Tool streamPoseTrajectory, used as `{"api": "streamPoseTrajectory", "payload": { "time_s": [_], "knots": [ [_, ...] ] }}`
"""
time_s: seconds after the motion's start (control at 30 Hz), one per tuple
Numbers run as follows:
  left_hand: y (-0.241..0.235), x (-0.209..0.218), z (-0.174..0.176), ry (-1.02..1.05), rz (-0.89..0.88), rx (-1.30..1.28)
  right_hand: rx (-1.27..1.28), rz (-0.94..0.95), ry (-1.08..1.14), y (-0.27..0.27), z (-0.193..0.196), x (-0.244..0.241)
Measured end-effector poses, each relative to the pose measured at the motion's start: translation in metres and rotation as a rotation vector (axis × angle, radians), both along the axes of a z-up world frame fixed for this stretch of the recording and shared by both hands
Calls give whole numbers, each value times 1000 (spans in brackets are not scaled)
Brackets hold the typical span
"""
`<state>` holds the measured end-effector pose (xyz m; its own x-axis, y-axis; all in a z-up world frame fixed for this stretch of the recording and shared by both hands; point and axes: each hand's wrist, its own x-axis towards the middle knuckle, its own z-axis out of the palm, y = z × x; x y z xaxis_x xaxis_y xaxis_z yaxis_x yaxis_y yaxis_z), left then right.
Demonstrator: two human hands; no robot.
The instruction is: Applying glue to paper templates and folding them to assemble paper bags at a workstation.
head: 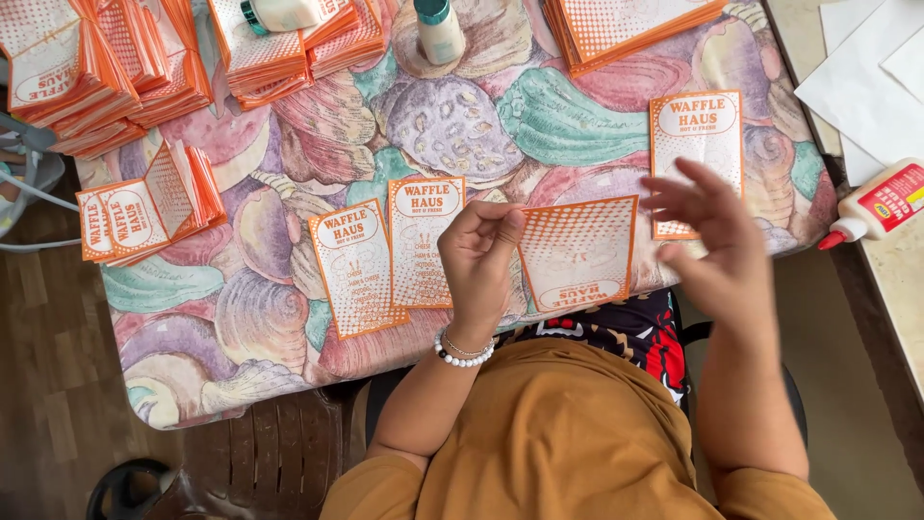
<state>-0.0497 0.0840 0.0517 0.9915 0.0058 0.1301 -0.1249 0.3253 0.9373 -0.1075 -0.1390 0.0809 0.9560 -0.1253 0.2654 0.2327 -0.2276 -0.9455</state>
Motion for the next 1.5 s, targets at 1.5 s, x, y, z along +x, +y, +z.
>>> {"api": "streamPoseTrajectory", "payload": {
  "time_s": [1.5],
  "knots": [
    [13, -2, 43, -118, -116, 344, 42, -384, -291, -25, -6, -20]
  ]
}}
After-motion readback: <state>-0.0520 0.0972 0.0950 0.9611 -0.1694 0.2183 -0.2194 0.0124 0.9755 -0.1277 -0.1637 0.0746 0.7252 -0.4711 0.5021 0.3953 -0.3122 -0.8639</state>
